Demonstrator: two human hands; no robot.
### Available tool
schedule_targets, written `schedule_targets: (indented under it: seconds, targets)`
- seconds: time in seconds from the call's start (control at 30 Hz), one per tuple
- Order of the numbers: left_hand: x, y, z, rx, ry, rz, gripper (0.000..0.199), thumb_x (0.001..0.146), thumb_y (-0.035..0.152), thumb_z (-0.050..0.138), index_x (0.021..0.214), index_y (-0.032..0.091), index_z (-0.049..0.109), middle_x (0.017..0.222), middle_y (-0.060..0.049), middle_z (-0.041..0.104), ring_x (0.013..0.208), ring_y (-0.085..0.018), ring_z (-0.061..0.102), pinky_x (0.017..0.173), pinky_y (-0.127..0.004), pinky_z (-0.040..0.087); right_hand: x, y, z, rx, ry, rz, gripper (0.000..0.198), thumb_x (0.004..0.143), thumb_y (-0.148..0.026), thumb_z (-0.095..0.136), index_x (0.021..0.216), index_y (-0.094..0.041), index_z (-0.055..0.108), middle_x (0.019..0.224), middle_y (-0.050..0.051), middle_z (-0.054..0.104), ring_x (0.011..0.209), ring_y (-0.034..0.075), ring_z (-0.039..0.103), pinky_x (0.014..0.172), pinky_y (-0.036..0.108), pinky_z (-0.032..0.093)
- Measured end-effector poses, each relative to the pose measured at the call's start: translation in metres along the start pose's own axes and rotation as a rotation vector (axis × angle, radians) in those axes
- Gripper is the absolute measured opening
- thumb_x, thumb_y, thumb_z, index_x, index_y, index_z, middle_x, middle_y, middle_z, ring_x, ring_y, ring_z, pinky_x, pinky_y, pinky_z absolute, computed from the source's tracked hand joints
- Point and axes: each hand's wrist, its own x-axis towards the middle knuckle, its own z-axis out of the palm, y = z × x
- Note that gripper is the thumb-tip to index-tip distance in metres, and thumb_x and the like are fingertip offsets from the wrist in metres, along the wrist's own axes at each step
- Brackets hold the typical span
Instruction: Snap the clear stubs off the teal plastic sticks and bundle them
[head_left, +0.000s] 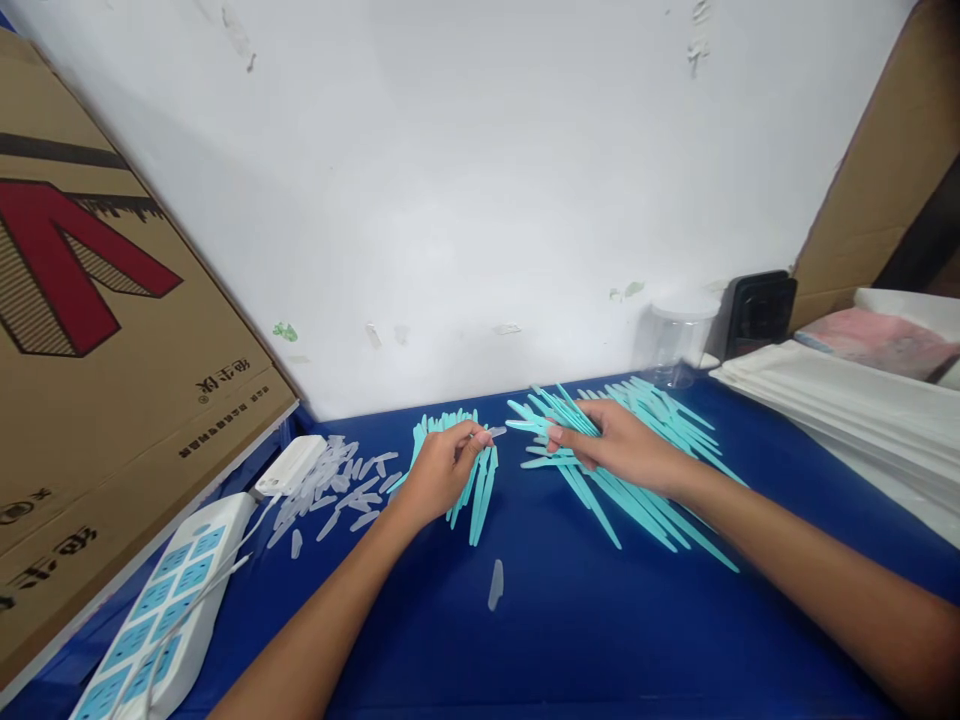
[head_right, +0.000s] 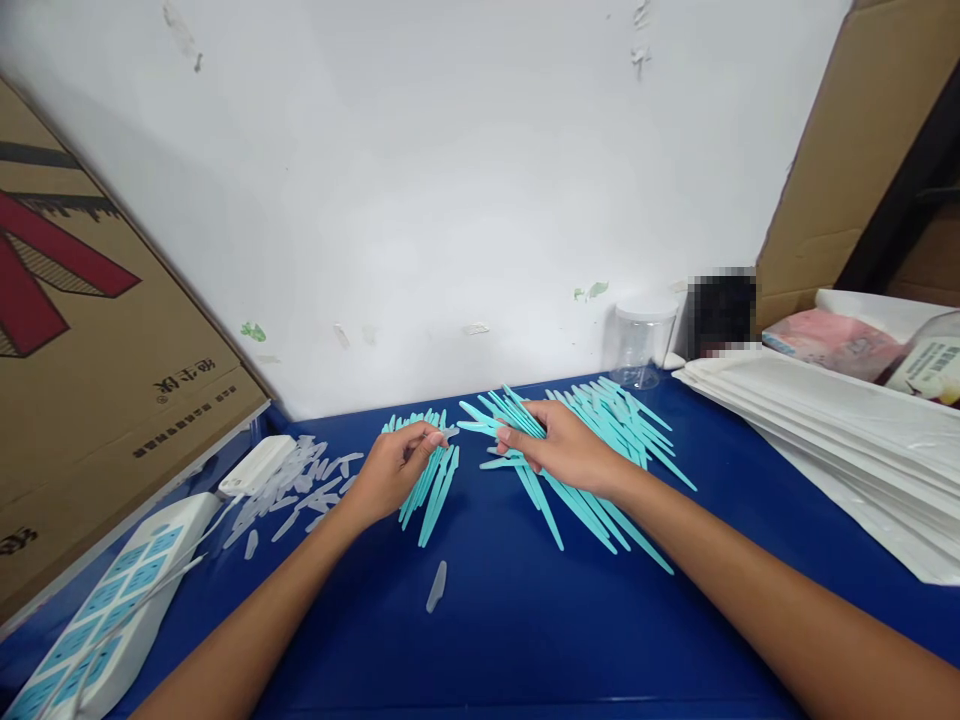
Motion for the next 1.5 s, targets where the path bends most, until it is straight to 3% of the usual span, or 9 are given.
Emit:
schedule_targets:
  seconds: [0.17, 0.43, 0.67, 0.9, 1.27, 1.5]
  targets:
    - [0.002, -0.004, -0.003, -0.020, -0.001, -0.003, 0.041, 0.102, 0.052, 0.045, 0.087, 0.019, 0.064, 0.057, 0.006, 0.035, 0.053, -0.012, 0.029, 0.054, -0.027, 0.021, -0.002, -0.005, -0.001, 0.005, -0.033, -0.024, 0.043, 0.088, -0.061, 0.065, 0.097, -0.019, 0.068, 0.082, 0.005, 0.074, 0.048, 0.012, 0.051, 0.050, 0.028, 0.042]
    - [0.002, -0.001, -0.007, -0.007, -0.028, 0.021, 0.040, 0.102, 0.049, 0.046, 0.085, 0.018, 0.065, 0.060, 0.005, 0.039, 0.056, -0.012, 0.032, 0.055, -0.026, 0.023, 0.002, 0.005, -0.001, -0.128, -0.018, -0.063, 0.053, 0.093, -0.069, 0.052, 0.083, -0.019, 0.069, 0.054, -0.002, 0.057, 0.043, 0.015, 0.049, 0.051, 0.029, 0.041]
    - [0.002, 0.001, -0.009, -0.005, -0.095, 0.031, 0.041, 0.102, 0.049, 0.046, 0.082, 0.018, 0.066, 0.058, 0.006, 0.039, 0.053, -0.011, 0.031, 0.054, -0.026, 0.023, 0.004, 0.010, -0.002, -0.346, 0.061, -0.208, 0.052, 0.098, -0.063, 0.049, 0.077, -0.020, 0.070, 0.067, 0.001, 0.060, 0.051, 0.014, 0.044, 0.054, 0.028, 0.033]
    - [0.003, -0.004, -0.009, -0.125, -0.149, -0.035, 0.042, 0.101, 0.052, 0.047, 0.080, 0.018, 0.061, 0.055, 0.007, 0.037, 0.051, -0.010, 0.029, 0.051, -0.024, 0.023, 0.004, 0.011, -0.004, -0.361, 0.061, -0.220, 0.043, 0.099, -0.058, 0.052, 0.082, -0.021, 0.063, 0.075, 0.001, 0.073, 0.043, 0.011, 0.039, 0.052, 0.029, 0.034]
    - [0.002, -0.002, -0.005, -0.375, -0.219, -0.086, 0.045, 0.098, 0.055, 0.054, 0.078, 0.016, 0.063, 0.053, 0.008, 0.033, 0.048, -0.008, 0.026, 0.047, -0.023, 0.020, 0.001, 0.008, 0.004, -0.329, 0.033, -0.264, 0.038, 0.099, -0.055, 0.056, 0.078, -0.022, 0.056, 0.075, -0.001, 0.074, 0.049, 0.014, 0.047, 0.054, 0.029, 0.034]
    - [-0.003, 0.004, 0.009, -0.477, -0.224, -0.115, 0.047, 0.096, 0.056, 0.057, 0.079, 0.014, 0.065, 0.051, 0.008, 0.036, 0.045, -0.006, 0.027, 0.045, -0.021, 0.022, -0.001, 0.010, 0.018, -0.316, 0.183, -0.186, 0.040, 0.097, -0.060, 0.055, 0.091, -0.022, 0.061, 0.078, 0.004, 0.073, 0.071, 0.024, 0.066, 0.064, 0.032, 0.043]
